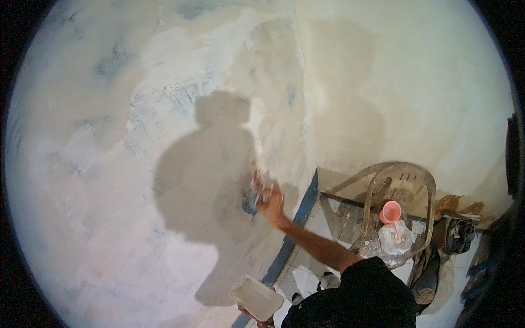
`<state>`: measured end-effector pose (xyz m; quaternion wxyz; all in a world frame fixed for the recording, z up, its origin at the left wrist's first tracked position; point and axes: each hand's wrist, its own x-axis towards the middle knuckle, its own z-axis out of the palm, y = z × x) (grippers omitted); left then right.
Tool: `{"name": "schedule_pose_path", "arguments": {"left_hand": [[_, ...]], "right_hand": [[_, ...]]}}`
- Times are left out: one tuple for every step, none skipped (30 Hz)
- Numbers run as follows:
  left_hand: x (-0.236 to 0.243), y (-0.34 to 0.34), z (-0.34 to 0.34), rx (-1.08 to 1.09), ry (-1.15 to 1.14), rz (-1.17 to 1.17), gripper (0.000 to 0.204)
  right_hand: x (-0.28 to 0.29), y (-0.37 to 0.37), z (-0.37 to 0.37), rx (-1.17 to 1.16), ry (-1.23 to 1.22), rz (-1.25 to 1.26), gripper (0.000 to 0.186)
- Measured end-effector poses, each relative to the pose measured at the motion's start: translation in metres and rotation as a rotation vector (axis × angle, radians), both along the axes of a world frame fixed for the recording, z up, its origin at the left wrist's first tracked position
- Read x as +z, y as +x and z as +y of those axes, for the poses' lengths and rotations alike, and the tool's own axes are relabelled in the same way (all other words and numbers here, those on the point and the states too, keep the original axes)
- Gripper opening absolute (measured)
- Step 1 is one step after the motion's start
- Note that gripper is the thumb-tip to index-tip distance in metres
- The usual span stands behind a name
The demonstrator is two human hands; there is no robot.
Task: The person patches a wall by applying white compound from a container onto a corner and flat surface using a putty knife.
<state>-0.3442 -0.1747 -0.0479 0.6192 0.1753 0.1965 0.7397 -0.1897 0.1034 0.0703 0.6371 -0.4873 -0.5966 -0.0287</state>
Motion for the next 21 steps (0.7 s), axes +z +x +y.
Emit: {"name": "schedule_pose_path", "arguments": {"left_hand": [[-0.002,-0.004,-0.007,0.023,0.002,0.003,0.074],[-0.003,-0.004,-0.005,0.021,0.004,0.005,0.074],[-0.004,-0.001,-0.001,0.011,0.004,0.004,0.074],[-0.003,-0.002,0.005,0.003,0.004,0.005,0.074],[-0.005,0.002,0.010,-0.010,0.009,-0.002,0.074],[-0.010,0.002,0.012,-0.009,0.010,-0.006,0.074],[-0.013,0.002,0.014,-0.008,0.011,-0.013,0.074],[-0.019,0.002,0.015,-0.010,0.013,-0.023,0.074],[-0.026,-0.005,0.013,0.015,0.014,-0.022,0.075],[-0.035,-0.013,0.009,0.039,0.012,-0.027,0.075],[-0.039,-0.012,0.011,0.030,0.015,-0.033,0.075],[-0.038,-0.008,0.014,0.022,0.017,-0.031,0.075],[-0.021,0.003,0.016,-0.003,0.022,-0.046,0.076],[-0.003,0.012,0.015,-0.016,0.026,-0.057,0.076],[0.017,0.022,0.014,-0.052,0.038,-0.082,0.078],[0.031,0.038,0.020,-0.086,0.040,-0.088,0.078],[0.043,0.051,0.024,-0.126,0.032,-0.017,0.080],[0.042,0.047,0.018,-0.099,0.022,0.032,0.081],[0.041,0.044,0.013,-0.077,0.008,0.080,0.082],[0.037,0.042,0.008,-0.062,-0.001,0.088,0.082],[0.033,0.042,0.007,-0.056,-0.008,0.081,0.082]], "right_hand": [[-0.003,-0.011,-0.024,0.104,0.014,0.040,0.048],[-0.006,-0.015,-0.046,0.189,0.026,0.075,0.046],[-0.007,-0.007,-0.056,0.178,0.116,-0.017,0.041],[-0.013,-0.001,-0.059,0.167,0.113,-0.017,0.041],[-0.017,0.008,-0.062,0.392,0.033,0.553,0.035],[-0.030,0.020,-0.056,0.421,-0.033,0.784,0.028],[-0.043,0.031,-0.052,0.439,-0.073,1.036,0.021],[-0.065,0.051,-0.037,0.269,-0.082,0.937,0.016],[-0.053,0.061,-0.043,0.429,-0.144,1.193,0.014],[-0.040,0.072,-0.045,0.592,-0.213,1.448,0.013],[-0.046,0.094,-0.034,0.588,-0.208,1.444,0.013],[-0.062,0.112,-0.014,0.578,-0.312,1.389,0.015],[-0.075,0.124,0.007,0.564,-0.417,1.334,0.017],[-0.073,0.125,0.026,0.583,-0.226,1.288,0.023],[-0.071,0.127,0.045,0.598,-0.034,1.236,0.029],[-0.094,0.155,0.083,0.490,0.020,1.109,0.035],[-0.111,0.181,0.115,0.390,0.066,0.979,0.041],[-0.096,0.170,0.124,0.207,0.026,0.770,0.045],[-0.081,0.159,0.133,0.029,-0.007,0.553,0.049],[-0.072,0.157,0.145,0.040,-0.009,0.555,0.049],[-0.066,0.158,0.157,0.023,-0.060,0.635,0.048]]}}
